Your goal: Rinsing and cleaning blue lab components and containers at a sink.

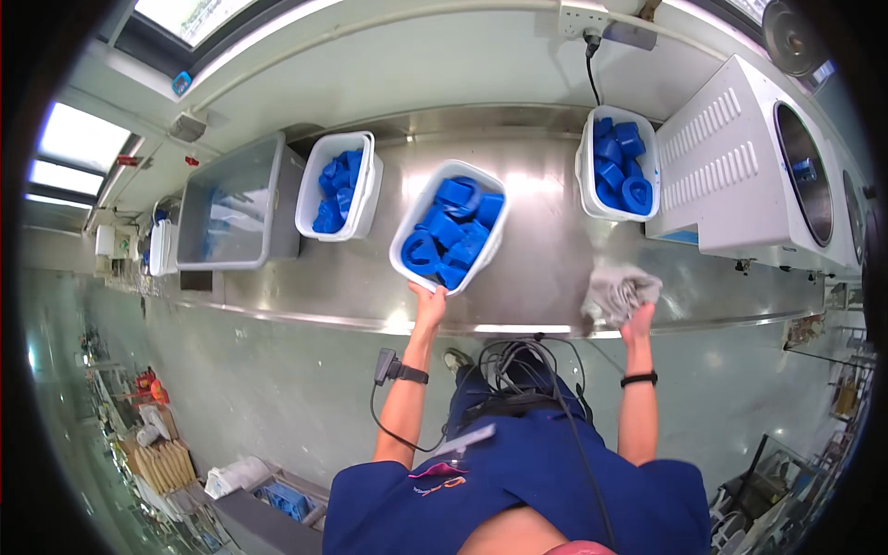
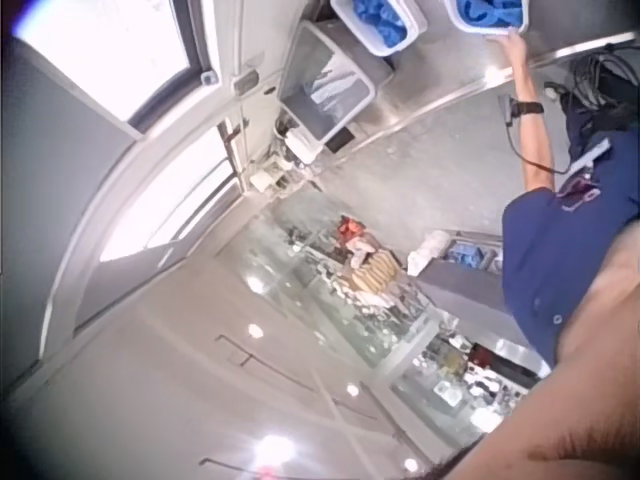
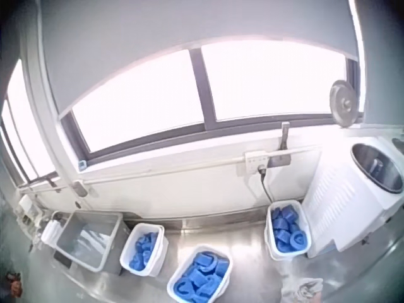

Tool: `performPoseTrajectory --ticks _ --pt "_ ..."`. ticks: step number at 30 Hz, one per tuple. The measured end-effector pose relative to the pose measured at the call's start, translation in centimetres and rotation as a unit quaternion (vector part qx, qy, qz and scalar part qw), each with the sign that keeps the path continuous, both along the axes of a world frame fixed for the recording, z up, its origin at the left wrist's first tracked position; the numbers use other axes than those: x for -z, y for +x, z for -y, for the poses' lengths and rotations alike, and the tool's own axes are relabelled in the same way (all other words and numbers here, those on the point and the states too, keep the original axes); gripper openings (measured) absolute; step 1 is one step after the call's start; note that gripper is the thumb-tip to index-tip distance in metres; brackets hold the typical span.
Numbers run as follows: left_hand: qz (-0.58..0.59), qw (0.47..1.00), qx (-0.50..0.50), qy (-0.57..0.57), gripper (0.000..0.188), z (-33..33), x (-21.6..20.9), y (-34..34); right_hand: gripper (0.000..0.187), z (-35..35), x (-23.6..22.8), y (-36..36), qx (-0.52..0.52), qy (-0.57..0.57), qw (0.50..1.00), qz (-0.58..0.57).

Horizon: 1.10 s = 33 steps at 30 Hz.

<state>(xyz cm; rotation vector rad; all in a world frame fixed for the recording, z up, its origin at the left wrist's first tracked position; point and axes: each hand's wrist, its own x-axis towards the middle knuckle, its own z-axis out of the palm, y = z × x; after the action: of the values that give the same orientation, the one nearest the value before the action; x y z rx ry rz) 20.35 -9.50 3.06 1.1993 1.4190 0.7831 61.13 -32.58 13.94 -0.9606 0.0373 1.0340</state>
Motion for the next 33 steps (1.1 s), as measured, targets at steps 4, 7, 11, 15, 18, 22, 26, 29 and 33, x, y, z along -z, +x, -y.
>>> performPoseTrajectory --ticks 4,7,11,15,18,22,26,29,33 --pt "0.014 0.977 0.214 0.014 0.076 -3.9 -3.6 0.8 0.048 6.4 -1.6 -2.8 0.005 0.01 0.99 0.139" --pt "-0.011 0.916 0.395 0.06 0.083 -8.4 -4.3 2.5 0.048 8.2 -0.6 -6.6 -0.002 -0.111 0.994 0.024" --pt "0.125 0.9 0.417 0.01 0.073 -12.9 -8.1 12.8 0.064 3.5 5.3 -8.4 -0.179 -0.156 0.968 0.076" --pt "0.104 0.956 0.273 -0.031 0.065 -13.1 -14.6 13.9 0.076 0.6 2.0 -5.6 -0.31 -0.3 0.902 0.028" --pt "0.211 0.932 0.24 -0.17 0.065 -12.4 -14.8 6.4 0.073 -3.1 1.9 -7.9 -0.255 -0.224 0.935 0.105" --pt "0.243 0.938 -0.081 -0.233 0.088 -13.7 -10.2 -6.4 0.067 -6.8 8.7 -6.6 -0.012 -0.269 0.952 0.148" --pt "0.194 0.936 -0.225 -0.189 0.113 -18.4 -10.3 -14.1 0.061 -15.2 2.0 -9.0 -0.203 -0.087 0.975 -0.019" --pt "0.188 0.942 -0.2 -0.194 0.118 -21.5 -10.5 -13.3 0.056 -19.8 0.8 -15.1 -0.118 -0.044 0.992 0.029" --pt "0.13 0.974 -0.162 -0.091 0.085 -23.5 -6.7 -11.8 0.063 -22.6 1.0 -24.3 -0.044 -0.005 0.998 0.045"
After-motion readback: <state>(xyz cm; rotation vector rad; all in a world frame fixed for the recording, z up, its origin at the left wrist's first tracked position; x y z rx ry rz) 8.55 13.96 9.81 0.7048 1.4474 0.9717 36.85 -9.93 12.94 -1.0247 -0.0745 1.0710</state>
